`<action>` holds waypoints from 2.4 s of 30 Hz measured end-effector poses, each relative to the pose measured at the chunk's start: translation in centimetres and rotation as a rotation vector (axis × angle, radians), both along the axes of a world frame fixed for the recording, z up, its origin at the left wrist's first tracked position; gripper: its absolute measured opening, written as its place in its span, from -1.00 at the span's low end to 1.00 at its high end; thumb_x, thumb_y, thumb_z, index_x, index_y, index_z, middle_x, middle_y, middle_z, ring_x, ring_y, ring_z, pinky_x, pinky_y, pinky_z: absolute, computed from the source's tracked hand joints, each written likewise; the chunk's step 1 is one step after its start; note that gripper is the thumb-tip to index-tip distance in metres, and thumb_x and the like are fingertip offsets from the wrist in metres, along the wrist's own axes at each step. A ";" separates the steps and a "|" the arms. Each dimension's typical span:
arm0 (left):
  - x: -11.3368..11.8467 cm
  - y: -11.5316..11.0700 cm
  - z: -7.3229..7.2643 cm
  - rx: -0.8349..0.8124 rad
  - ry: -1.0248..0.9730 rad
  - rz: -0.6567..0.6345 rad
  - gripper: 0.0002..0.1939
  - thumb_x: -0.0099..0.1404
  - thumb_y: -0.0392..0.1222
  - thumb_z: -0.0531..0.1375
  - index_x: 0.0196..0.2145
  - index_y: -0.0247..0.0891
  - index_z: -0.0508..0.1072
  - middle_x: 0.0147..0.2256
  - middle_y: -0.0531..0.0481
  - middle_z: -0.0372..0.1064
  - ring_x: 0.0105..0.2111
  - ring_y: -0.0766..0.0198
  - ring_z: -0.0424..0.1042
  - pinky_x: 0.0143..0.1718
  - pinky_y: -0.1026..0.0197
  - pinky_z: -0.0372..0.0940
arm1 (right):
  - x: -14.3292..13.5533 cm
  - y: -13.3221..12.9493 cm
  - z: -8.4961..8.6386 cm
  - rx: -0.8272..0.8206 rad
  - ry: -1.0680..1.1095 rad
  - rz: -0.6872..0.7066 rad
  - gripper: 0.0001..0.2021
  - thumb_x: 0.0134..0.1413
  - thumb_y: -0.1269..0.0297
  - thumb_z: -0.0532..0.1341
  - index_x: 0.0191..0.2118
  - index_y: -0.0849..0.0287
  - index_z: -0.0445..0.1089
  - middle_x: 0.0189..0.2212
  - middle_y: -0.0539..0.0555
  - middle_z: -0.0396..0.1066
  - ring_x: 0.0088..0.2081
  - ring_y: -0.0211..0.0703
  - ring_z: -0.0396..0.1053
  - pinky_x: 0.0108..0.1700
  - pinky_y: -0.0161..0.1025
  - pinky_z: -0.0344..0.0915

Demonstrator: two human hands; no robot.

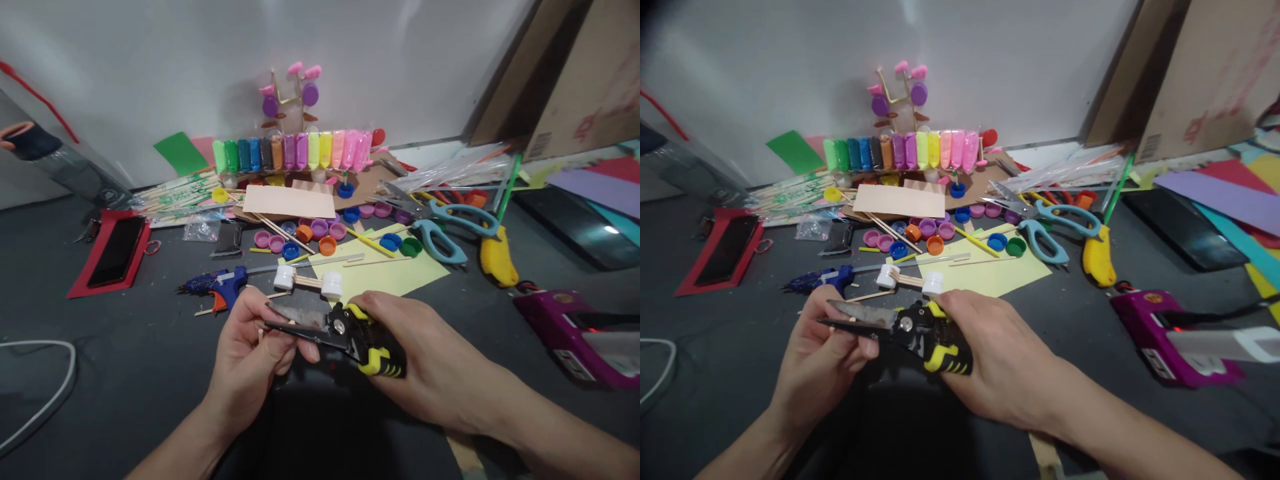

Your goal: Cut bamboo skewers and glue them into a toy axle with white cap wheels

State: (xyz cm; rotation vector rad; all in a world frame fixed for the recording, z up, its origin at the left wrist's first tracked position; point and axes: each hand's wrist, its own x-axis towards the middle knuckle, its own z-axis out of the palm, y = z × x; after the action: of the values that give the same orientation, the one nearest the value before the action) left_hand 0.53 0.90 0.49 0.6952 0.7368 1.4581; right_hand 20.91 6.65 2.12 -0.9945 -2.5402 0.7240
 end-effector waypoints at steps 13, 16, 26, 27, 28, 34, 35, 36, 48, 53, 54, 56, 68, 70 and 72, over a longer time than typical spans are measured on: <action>0.0 -0.1 0.2 0.044 0.075 0.065 -0.85 0.29 -0.27 0.30 -0.36 -0.17 0.37 -0.50 0.03 0.60 -0.68 0.51 0.27 -0.63 0.54 0.09 | 0.3 0.2 0.2 -0.044 -0.002 0.011 -0.58 -0.12 0.39 0.23 -0.03 0.20 0.32 -0.19 0.17 0.51 -0.20 0.01 0.48 -0.19 -0.15 0.36; -0.1 -0.3 0.3 0.016 0.113 0.102 -0.81 0.25 -0.26 0.34 -0.38 -0.18 0.36 -0.52 0.04 0.60 -0.68 0.47 0.32 -0.64 0.52 0.08 | 0.2 0.3 0.4 -0.053 0.000 0.014 -0.59 -0.14 0.40 0.22 -0.06 0.18 0.33 -0.19 0.17 0.51 -0.20 0.01 0.48 -0.18 -0.16 0.36; 0.1 -0.5 0.1 -0.005 0.170 0.134 -0.76 0.24 -0.25 0.35 -0.41 -0.18 0.31 -0.54 0.05 0.59 -0.70 0.47 0.27 -0.65 0.49 0.06 | 0.5 0.0 0.7 -0.031 -0.078 0.022 -0.72 -0.15 0.44 0.19 -0.21 0.18 0.34 -0.37 0.08 0.46 -0.38 -0.07 0.39 -0.33 -0.20 0.26; 0.1 -0.5 0.2 0.002 0.166 0.127 -0.77 0.25 -0.25 0.34 -0.41 -0.18 0.31 -0.54 0.05 0.59 -0.70 0.48 0.25 -0.64 0.49 0.05 | 0.6 0.0 0.7 -0.020 -0.086 0.020 -0.74 -0.15 0.44 0.18 -0.22 0.18 0.34 -0.39 0.08 0.46 -0.39 -0.06 0.38 -0.34 -0.20 0.25; 0.1 -0.5 0.3 0.010 0.165 0.117 -0.77 0.26 -0.25 0.33 -0.40 -0.18 0.31 -0.53 0.04 0.60 -0.71 0.49 0.23 -0.64 0.50 0.04 | 0.6 -0.1 0.6 -0.012 -0.090 0.016 -0.75 -0.14 0.44 0.18 -0.23 0.18 0.34 -0.40 0.08 0.46 -0.40 -0.06 0.38 -0.35 -0.19 0.24; 0.1 -0.4 0.5 0.022 0.146 0.092 -0.81 0.26 -0.25 0.32 -0.38 -0.18 0.34 -0.53 0.01 0.59 -0.73 0.50 0.14 -0.66 0.48 0.00 | 0.2 0.2 0.5 -0.085 0.009 -0.007 -0.66 -0.10 0.40 0.20 -0.11 0.16 0.33 -0.28 0.11 0.50 -0.30 -0.06 0.43 -0.28 -0.21 0.30; 0.1 -0.3 0.5 0.021 0.140 0.087 -0.82 0.27 -0.24 0.32 -0.37 -0.18 0.35 -0.53 0.00 0.59 -0.73 0.50 0.13 -0.67 0.48 0.00 | 0.1 0.2 0.5 -0.088 0.015 -0.005 -0.65 -0.10 0.40 0.20 -0.10 0.17 0.32 -0.27 0.11 0.50 -0.29 -0.05 0.44 -0.26 -0.21 0.31; 0.1 -0.3 0.5 0.021 0.133 0.084 -0.82 0.27 -0.24 0.32 -0.37 -0.18 0.35 -0.53 0.00 0.59 -0.74 0.50 0.13 -0.67 0.48 0.00 | 0.0 0.3 0.5 -0.084 0.014 -0.002 -0.65 -0.11 0.40 0.21 -0.10 0.17 0.32 -0.26 0.12 0.50 -0.27 -0.03 0.45 -0.25 -0.20 0.32; -0.5 -0.6 -0.2 0.048 0.225 0.148 -0.81 0.24 -0.25 0.35 -0.38 -0.17 0.37 -0.51 0.06 0.60 -0.68 0.42 0.38 -0.66 0.45 0.12 | 0.2 0.2 0.8 -0.090 -0.052 0.004 -0.58 -0.20 0.42 0.23 -0.09 0.19 0.33 -0.23 0.14 0.50 -0.24 0.02 0.45 -0.23 -0.15 0.33; -0.6 -0.7 -0.2 0.018 0.240 0.154 -0.78 0.23 -0.25 0.36 -0.39 -0.18 0.35 -0.51 0.06 0.60 -0.65 0.39 0.43 -0.64 0.44 0.14 | 0.3 0.2 0.8 -0.097 -0.060 0.019 -0.61 -0.18 0.43 0.21 -0.10 0.17 0.33 -0.25 0.12 0.48 -0.27 -0.02 0.43 -0.25 -0.18 0.30; -0.5 -0.7 -0.2 0.012 0.240 0.154 -0.78 0.22 -0.25 0.36 -0.39 -0.18 0.34 -0.51 0.06 0.59 -0.64 0.38 0.43 -0.65 0.43 0.14 | 0.3 0.2 0.9 -0.095 -0.070 0.021 -0.63 -0.17 0.43 0.21 -0.12 0.16 0.33 -0.27 0.11 0.48 -0.30 -0.04 0.42 -0.27 -0.19 0.29; -0.4 -0.7 -0.1 0.008 0.238 0.151 -0.76 0.22 -0.24 0.37 -0.41 -0.19 0.33 -0.53 0.04 0.59 -0.66 0.37 0.42 -0.66 0.43 0.12 | 0.4 0.3 1.0 -0.083 -0.092 0.025 -0.69 -0.16 0.43 0.21 -0.18 0.15 0.32 -0.34 0.08 0.46 -0.37 -0.08 0.38 -0.33 -0.22 0.25; 0.0 -0.2 0.3 0.076 0.165 0.111 -0.84 0.29 -0.26 0.29 -0.37 -0.18 0.35 -0.54 0.01 0.58 -0.75 0.52 0.06 -0.68 0.48 -0.06 | 0.3 0.8 0.4 -0.069 -0.031 0.000 -0.73 -0.10 0.40 0.20 -0.18 0.16 0.30 -0.35 0.07 0.44 -0.36 -0.06 0.38 -0.33 -0.21 0.24; 0.1 -0.2 0.2 0.064 0.154 0.108 -0.84 0.29 -0.26 0.29 -0.37 -0.18 0.35 -0.54 0.01 0.59 -0.76 0.52 0.08 -0.69 0.49 -0.06 | 0.3 0.7 0.4 -0.057 -0.031 0.022 -0.71 -0.10 0.39 0.21 -0.15 0.17 0.31 -0.31 0.10 0.45 -0.33 -0.04 0.40 -0.29 -0.19 0.27; 0.1 -0.3 0.2 0.047 0.159 0.132 -0.83 0.28 -0.25 0.31 -0.38 -0.18 0.35 -0.55 0.02 0.58 -0.75 0.50 0.18 -0.68 0.49 -0.02 | 0.2 0.7 0.4 -0.050 -0.032 0.033 -0.68 -0.10 0.39 0.22 -0.13 0.18 0.30 -0.27 0.12 0.46 -0.30 -0.02 0.41 -0.25 -0.17 0.28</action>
State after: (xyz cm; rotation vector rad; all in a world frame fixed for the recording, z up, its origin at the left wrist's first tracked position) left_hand 0.59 0.63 0.69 0.8188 0.8869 1.5564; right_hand 21.14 7.31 2.56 -0.9905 -2.5832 0.7903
